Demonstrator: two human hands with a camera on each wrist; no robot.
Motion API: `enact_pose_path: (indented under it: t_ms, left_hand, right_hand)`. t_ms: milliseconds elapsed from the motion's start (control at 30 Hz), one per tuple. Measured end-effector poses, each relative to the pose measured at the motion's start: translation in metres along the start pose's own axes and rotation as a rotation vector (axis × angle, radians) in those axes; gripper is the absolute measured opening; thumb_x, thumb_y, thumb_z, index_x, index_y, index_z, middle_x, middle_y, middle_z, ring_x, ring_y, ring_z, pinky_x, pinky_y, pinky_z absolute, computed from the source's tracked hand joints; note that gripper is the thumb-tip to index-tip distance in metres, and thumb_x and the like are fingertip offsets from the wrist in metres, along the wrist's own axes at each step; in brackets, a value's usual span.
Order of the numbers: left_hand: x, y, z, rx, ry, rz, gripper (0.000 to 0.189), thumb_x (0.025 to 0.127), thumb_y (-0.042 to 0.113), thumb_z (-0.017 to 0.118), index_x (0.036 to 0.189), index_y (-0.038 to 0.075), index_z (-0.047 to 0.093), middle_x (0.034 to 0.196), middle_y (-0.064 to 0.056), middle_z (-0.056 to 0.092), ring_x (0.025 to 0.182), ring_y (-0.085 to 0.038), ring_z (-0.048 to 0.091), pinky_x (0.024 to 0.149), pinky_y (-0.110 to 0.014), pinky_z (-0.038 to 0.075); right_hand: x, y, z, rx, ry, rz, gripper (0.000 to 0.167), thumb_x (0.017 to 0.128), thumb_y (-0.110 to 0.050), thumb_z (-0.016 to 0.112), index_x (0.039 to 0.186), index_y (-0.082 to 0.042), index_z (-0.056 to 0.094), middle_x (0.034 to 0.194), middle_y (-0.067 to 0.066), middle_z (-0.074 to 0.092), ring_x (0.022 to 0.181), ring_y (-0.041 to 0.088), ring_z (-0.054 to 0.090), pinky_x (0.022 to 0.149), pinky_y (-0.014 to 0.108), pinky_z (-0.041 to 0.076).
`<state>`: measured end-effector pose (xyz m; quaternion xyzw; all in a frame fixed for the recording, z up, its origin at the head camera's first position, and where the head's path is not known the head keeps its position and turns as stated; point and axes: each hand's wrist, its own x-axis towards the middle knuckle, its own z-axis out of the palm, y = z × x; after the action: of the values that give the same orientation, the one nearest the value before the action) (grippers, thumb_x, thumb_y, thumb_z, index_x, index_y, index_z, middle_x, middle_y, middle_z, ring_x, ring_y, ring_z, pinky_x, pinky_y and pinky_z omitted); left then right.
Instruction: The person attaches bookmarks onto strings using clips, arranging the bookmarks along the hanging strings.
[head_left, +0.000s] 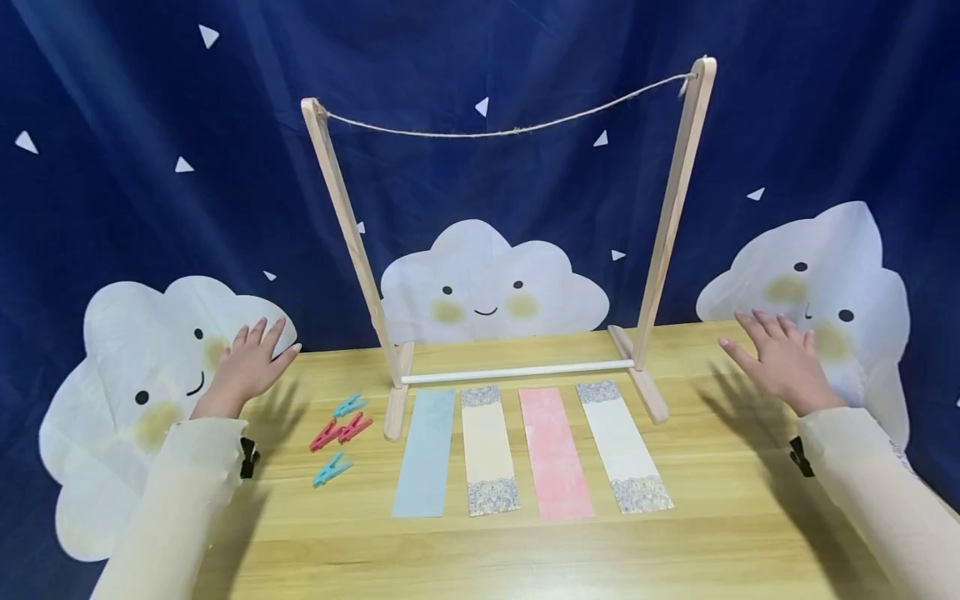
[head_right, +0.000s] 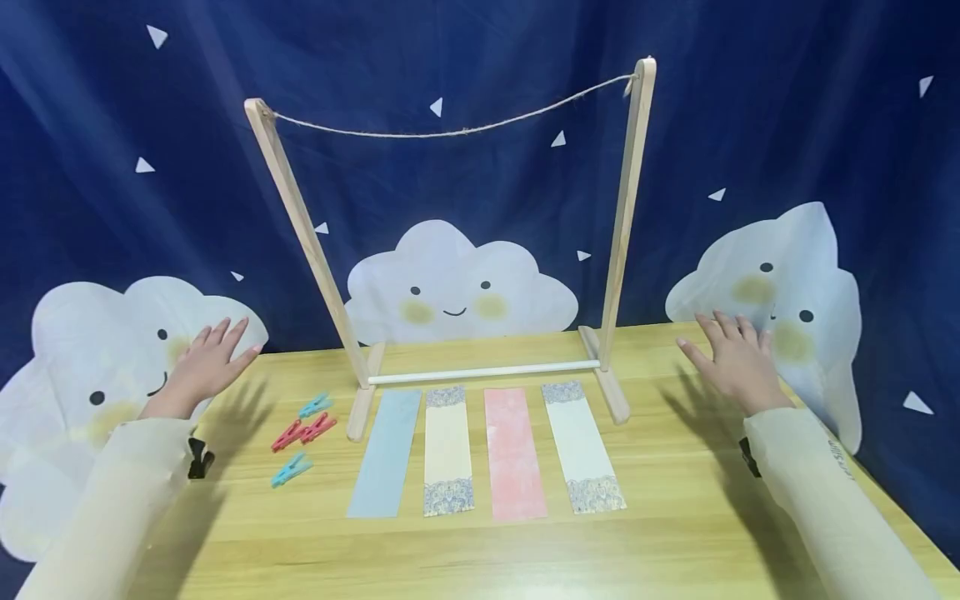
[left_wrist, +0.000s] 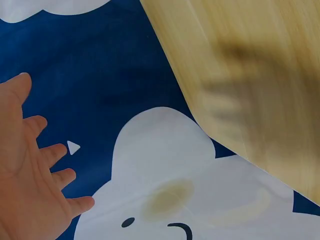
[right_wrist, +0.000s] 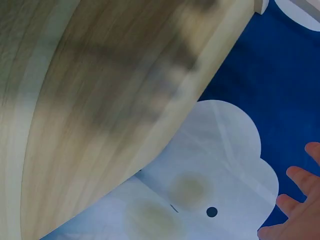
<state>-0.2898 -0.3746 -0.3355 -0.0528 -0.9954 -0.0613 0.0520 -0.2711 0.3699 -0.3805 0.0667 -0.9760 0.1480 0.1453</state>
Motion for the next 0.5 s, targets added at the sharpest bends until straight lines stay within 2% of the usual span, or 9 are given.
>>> enact_pose_path:
  t_ms: [167, 333, 500]
  left_hand:
    - [0.001, -0.004, 0.009, -0.029, -0.026, 0.015, 0.076, 0.099, 0.055, 0.025, 0.148, -0.002, 0.017, 0.148, -0.035, 0.012, 0.131, -0.06, 0.008, 0.096, -0.074, 0.015]
    - [0.0, 0.0, 0.019, -0.086, 0.004, 0.032, 0.072, 0.1, 0.051, 0.029, 0.147, -0.002, 0.02, 0.148, -0.035, 0.014, 0.131, -0.059, 0.008, 0.096, -0.074, 0.015]
    - [-0.003, 0.007, 0.023, -0.106, 0.026, 0.067, 0.069, 0.1, 0.047, 0.034, 0.147, -0.001, 0.021, 0.148, -0.034, 0.017, 0.132, -0.058, 0.011, 0.097, -0.073, 0.016]
  right_hand:
    - [-0.001, -0.007, 0.001, 0.018, 0.006, -0.021, 0.068, 0.097, -0.048, 0.04, 0.145, -0.001, 0.029, 0.144, 0.034, 0.025, 0.13, 0.059, 0.012, 0.097, 0.075, -0.001]
    - [-0.003, -0.012, 0.007, 0.041, 0.024, -0.043, 0.066, 0.097, -0.045, 0.042, 0.145, -0.001, 0.031, 0.141, 0.034, 0.029, 0.128, 0.058, 0.018, 0.095, 0.076, 0.005]
    - [-0.007, -0.013, 0.014, 0.083, 0.044, -0.077, 0.063, 0.097, -0.04, 0.045, 0.142, 0.002, 0.033, 0.139, 0.035, 0.031, 0.125, 0.057, 0.023, 0.094, 0.074, 0.011]
